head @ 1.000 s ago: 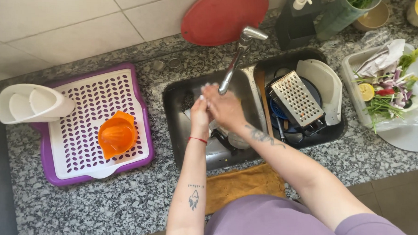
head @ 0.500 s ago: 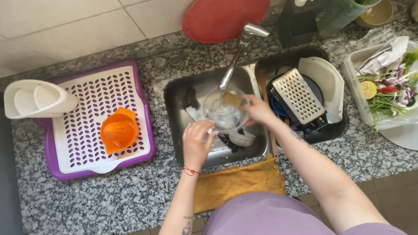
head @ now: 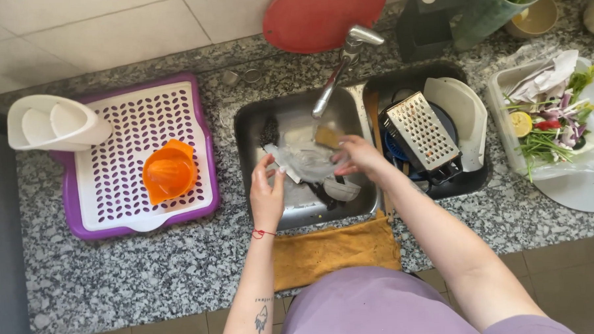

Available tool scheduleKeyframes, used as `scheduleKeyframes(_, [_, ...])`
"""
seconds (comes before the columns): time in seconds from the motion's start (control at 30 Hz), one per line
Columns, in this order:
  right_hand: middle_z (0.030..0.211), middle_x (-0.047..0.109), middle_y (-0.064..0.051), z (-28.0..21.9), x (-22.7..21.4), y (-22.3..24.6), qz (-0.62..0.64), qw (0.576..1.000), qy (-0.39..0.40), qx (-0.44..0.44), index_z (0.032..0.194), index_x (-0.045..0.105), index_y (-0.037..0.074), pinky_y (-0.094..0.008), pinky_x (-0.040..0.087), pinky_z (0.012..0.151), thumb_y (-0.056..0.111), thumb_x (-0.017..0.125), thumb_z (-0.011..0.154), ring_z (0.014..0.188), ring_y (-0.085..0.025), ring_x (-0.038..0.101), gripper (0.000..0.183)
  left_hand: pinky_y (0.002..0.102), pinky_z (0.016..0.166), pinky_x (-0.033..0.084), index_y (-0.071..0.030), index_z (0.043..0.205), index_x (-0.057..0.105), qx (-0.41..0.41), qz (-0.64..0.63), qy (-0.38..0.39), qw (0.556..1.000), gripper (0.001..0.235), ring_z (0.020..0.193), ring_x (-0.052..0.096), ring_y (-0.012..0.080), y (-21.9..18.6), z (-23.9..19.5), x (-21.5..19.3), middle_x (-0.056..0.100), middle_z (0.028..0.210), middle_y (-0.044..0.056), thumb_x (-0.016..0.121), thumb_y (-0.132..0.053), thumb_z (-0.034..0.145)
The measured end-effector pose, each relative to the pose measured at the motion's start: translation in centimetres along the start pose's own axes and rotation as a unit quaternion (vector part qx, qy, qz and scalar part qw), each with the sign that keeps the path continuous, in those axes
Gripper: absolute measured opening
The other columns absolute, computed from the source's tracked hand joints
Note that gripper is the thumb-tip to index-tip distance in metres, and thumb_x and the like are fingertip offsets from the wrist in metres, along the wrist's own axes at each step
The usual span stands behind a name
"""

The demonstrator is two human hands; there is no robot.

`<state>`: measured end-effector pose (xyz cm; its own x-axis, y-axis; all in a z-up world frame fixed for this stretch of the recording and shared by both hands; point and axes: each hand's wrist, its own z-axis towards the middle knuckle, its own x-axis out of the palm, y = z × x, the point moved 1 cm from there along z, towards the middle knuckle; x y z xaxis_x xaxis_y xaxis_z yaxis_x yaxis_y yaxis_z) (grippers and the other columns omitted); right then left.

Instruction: The person washes a glass bowl and a metal box grater in a kitchen sink. They rinse the bowl under running water and place it on a drying rack, then scrub the grater with a sponge and rinse it thoroughly.

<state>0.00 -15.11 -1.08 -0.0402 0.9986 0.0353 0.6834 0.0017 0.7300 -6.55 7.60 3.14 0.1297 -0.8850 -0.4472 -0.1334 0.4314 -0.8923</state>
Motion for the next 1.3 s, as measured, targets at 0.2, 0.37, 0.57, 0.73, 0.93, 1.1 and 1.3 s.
scheduleKeyframes(0.2, [0.094,0.062,-0.033,-1.4,1.1,0.5,-0.033,0.997,0.051,0.055,0.141,0.028,0.005,-0.037,0.058,0.053,0.016,0.044,0.087,0.064,-0.035,0.068,0.057,0.074,0.102,0.01,-0.027,0.147,0.02,0.002,0.036,0.142,0.989,0.106,0.139,0.019,0.0371,-3.8,0.0,-0.1,0.019,0.153,0.011,0.084,-0.034,0.063])
scheduleKeyframes(0.37, [0.092,0.066,-0.026,-5.0,1.9,0.2,-0.027,0.985,0.157,0.063,0.134,0.039,0.007,-0.03,0.057,0.063,0.063,0.028,0.085,0.073,-0.027,0.068,0.076,0.064,0.107,0.022,-0.023,0.144,0.023,0.005,-0.033,0.072,0.997,0.103,0.133,0.029,0.0431,-1.7,0.4,1.0,0.024,0.142,0.02,0.085,-0.037,0.063])
scheduleKeyframes(0.57, [0.08,0.069,-0.02,-0.4,0.5,-8.2,0.131,0.97,0.196,0.061,0.1,0.057,0.009,-0.028,0.055,0.059,0.065,0.035,0.09,0.072,-0.026,0.07,0.061,0.056,0.104,0.031,-0.026,0.141,0.032,-0.043,0.026,0.049,0.998,0.091,0.129,0.04,0.0367,0.3,-1.0,0.2,0.037,0.138,0.015,0.072,-0.061,0.067])
scheduleKeyframes(0.73, [0.065,0.067,-0.015,2.6,0.8,-12.8,0.262,0.942,0.142,0.155,0.079,0.064,0.014,-0.029,0.052,0.051,0.066,0.043,0.089,0.057,-0.026,0.068,0.057,0.056,0.1,0.033,-0.029,0.142,0.033,0.021,0.111,0.039,0.993,0.095,0.126,0.04,0.0372,-0.6,-3.3,-0.6,0.036,0.139,0.009,0.073,-0.062,0.062])
scheduleKeyframes(0.93, [0.055,0.054,-0.004,1.1,2.0,-12.4,0.266,0.932,0.142,0.201,0.077,0.059,0.016,-0.03,0.047,0.046,0.069,0.039,0.089,0.05,-0.024,0.06,0.058,0.052,0.09,0.04,-0.024,0.139,0.036,0.078,0.164,-0.003,0.983,0.093,0.117,0.045,0.0308,-2.2,-4.2,-2.3,0.04,0.135,0.002,0.076,-0.057,0.062])
scheduleKeyframes(1.1, [0.075,0.069,-0.026,-5.7,4.6,-6.0,0.046,0.989,0.127,0.059,0.091,0.051,0.006,-0.03,0.053,0.059,0.065,0.03,0.093,0.071,-0.031,0.07,0.062,0.049,0.087,0.046,-0.022,0.131,0.048,0.047,0.098,-0.028,0.994,0.08,0.106,0.058,0.0275,-1.1,-3.3,-3.3,0.053,0.117,0.002,0.074,-0.06,0.066])
scheduleKeyframes(1.3, [0.083,0.065,-0.012,-9.1,8.4,2.3,-0.446,0.825,0.099,-0.331,0.099,0.059,0.015,-0.041,0.051,0.074,0.045,0.059,0.087,0.089,-0.031,0.062,0.032,0.042,0.073,0.058,-0.012,0.134,0.044,-0.114,0.037,-0.026,0.993,0.068,0.087,0.068,0.0322,-2.3,-0.5,-6.9,0.045,0.132,0.019,0.063,-0.049,0.08])
